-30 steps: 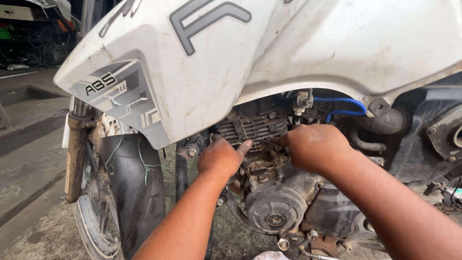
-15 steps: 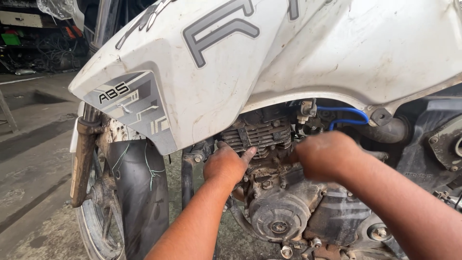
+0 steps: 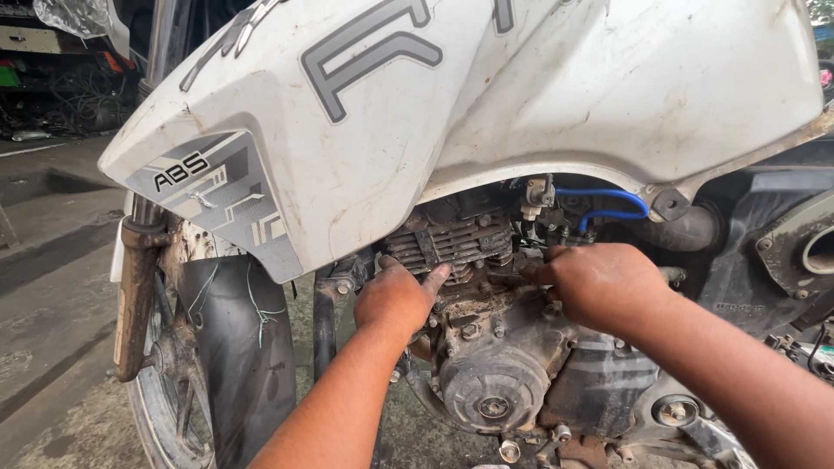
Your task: Use a screwdriver to adjust and repair internal components of a motorcycle engine block.
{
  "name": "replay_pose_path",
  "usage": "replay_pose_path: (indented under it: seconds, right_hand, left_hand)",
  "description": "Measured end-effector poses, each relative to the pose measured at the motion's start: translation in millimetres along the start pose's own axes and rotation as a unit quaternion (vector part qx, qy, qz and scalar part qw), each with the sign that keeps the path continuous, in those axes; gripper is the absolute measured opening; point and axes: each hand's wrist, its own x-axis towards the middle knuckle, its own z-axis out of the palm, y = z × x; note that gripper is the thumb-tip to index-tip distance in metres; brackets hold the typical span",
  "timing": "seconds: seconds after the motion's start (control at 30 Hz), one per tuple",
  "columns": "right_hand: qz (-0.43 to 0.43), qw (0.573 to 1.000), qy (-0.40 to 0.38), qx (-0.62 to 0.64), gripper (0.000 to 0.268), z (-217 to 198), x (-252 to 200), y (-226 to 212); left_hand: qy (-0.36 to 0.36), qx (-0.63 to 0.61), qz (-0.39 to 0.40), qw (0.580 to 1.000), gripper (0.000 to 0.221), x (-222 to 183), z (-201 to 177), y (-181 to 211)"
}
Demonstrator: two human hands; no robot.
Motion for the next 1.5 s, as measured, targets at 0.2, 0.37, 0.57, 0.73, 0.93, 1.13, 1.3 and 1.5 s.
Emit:
replay_pose_path:
  seconds: [0.2, 0.37, 0.57, 0.73, 0.93, 1.13, 1.3, 1.5]
  right_hand:
    - [0.041, 0.999, -0.028, 0.006, 0.042, 18, 8, 6]
    - [0.0, 1.0, 0.023, -0.001, 0.048, 30, 7, 2]
    - [0.008, 1.0, -0.006, 0.005, 0.044, 13, -1, 2]
    - [0.005, 0.999, 0.033, 0.012, 0.054, 36, 7, 5]
    - [0.014, 0.999, 0.011, 0.026, 0.05, 20, 0, 7]
    - [-0.016, 1.0, -0.002, -0.017, 0.044, 11, 3, 10]
    - [0.0, 0.999, -0.044, -0.006, 0.038, 14, 1, 19]
    - [-0.026, 0.997, -0.039, -0.066, 0.043, 38, -7, 5]
  left_hand:
    - [0.0, 0.008, 0.003, 1.0, 0.112, -2, 0, 2]
    - [-0.006, 0.017, -0.003, 1.0, 0.111, 1, 1, 0]
    - [0.004, 0.018, 0.004, 1.0, 0.112, 0, 0, 2]
    - [0.005, 0.013, 0.0, 1.0, 0.113, 2, 4, 1]
    - [0.002, 0.015, -0.002, 1.0, 0.109, 1, 2, 1]
    - [0.004, 0.023, 0.0, 1.0, 0.112, 1, 2, -1]
    - [0.0, 0.018, -0.002, 1.0, 0.113, 1, 5, 2]
    - [0.016, 0.033, 0.009, 0.999, 0.114, 2, 6, 0]
